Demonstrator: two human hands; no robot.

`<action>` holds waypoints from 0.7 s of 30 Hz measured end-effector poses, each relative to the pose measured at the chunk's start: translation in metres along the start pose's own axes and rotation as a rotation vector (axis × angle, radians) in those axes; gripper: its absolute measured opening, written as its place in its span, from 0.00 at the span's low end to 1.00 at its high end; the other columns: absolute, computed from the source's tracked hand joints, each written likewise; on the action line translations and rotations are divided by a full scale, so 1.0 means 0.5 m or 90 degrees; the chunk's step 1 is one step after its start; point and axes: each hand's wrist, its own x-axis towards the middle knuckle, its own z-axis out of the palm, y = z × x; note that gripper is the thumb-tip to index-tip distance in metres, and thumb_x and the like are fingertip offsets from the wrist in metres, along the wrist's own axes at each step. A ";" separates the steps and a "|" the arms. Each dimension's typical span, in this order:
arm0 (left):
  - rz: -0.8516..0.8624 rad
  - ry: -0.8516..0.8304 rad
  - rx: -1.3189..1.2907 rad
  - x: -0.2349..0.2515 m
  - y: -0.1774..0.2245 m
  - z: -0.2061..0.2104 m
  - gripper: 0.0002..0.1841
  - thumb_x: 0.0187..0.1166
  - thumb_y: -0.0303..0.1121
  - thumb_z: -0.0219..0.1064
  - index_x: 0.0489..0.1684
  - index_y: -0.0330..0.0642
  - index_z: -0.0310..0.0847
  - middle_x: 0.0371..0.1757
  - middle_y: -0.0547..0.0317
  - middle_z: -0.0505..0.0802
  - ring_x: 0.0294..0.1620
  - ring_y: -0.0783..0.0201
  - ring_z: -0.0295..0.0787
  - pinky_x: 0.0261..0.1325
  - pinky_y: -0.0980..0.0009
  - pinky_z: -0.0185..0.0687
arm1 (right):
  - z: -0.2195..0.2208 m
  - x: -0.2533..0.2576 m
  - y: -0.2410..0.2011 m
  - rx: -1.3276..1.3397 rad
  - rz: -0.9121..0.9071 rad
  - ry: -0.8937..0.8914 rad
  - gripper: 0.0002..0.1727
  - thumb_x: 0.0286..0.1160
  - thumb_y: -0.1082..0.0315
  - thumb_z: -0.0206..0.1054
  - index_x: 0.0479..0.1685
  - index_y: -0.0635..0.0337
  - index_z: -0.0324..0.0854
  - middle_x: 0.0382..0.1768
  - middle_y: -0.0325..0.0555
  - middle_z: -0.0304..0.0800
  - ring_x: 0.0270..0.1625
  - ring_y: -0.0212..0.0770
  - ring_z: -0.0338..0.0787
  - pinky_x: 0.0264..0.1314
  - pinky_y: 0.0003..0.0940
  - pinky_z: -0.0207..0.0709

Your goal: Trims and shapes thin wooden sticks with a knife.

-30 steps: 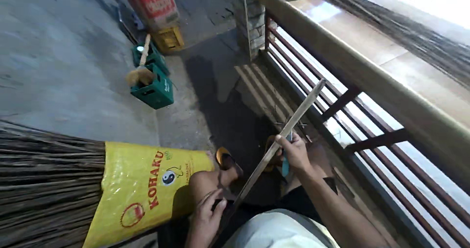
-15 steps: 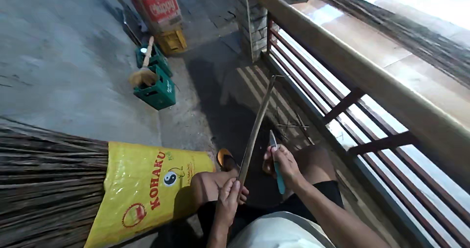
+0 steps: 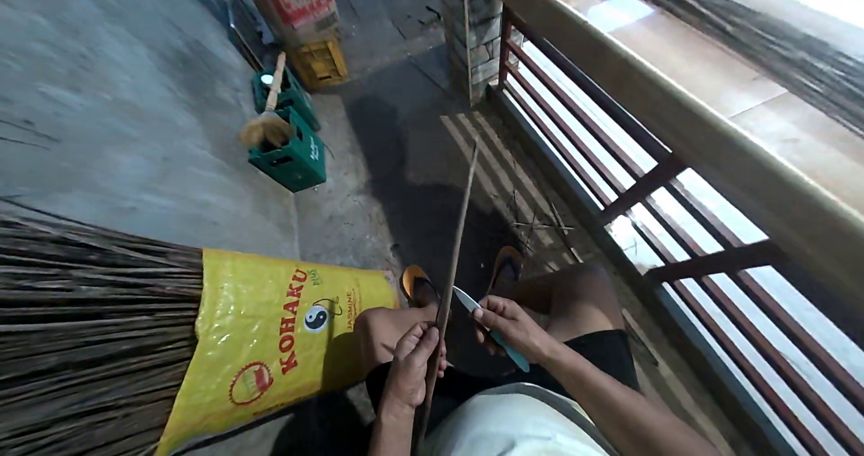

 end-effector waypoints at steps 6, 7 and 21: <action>-0.020 -0.036 -0.003 0.000 -0.010 0.008 0.12 0.87 0.30 0.49 0.49 0.34 0.78 0.27 0.55 0.89 0.22 0.67 0.87 0.26 0.75 0.86 | -0.011 -0.003 0.011 -0.018 0.007 -0.057 0.13 0.89 0.58 0.58 0.46 0.58 0.79 0.28 0.38 0.90 0.20 0.29 0.84 0.20 0.22 0.76; -0.021 -0.038 -0.002 -0.001 -0.011 0.009 0.13 0.87 0.30 0.48 0.50 0.34 0.78 0.27 0.55 0.89 0.22 0.68 0.87 0.25 0.75 0.85 | -0.014 -0.006 0.011 -0.022 0.011 -0.062 0.13 0.89 0.58 0.58 0.46 0.58 0.80 0.27 0.38 0.89 0.20 0.29 0.84 0.20 0.22 0.76; -0.002 -0.081 0.007 -0.002 -0.034 0.014 0.11 0.85 0.30 0.53 0.50 0.35 0.79 0.26 0.59 0.91 0.21 0.71 0.86 0.24 0.78 0.84 | -0.043 -0.030 0.016 -0.105 0.045 -0.093 0.12 0.86 0.57 0.61 0.43 0.55 0.82 0.25 0.33 0.89 0.21 0.25 0.83 0.21 0.21 0.75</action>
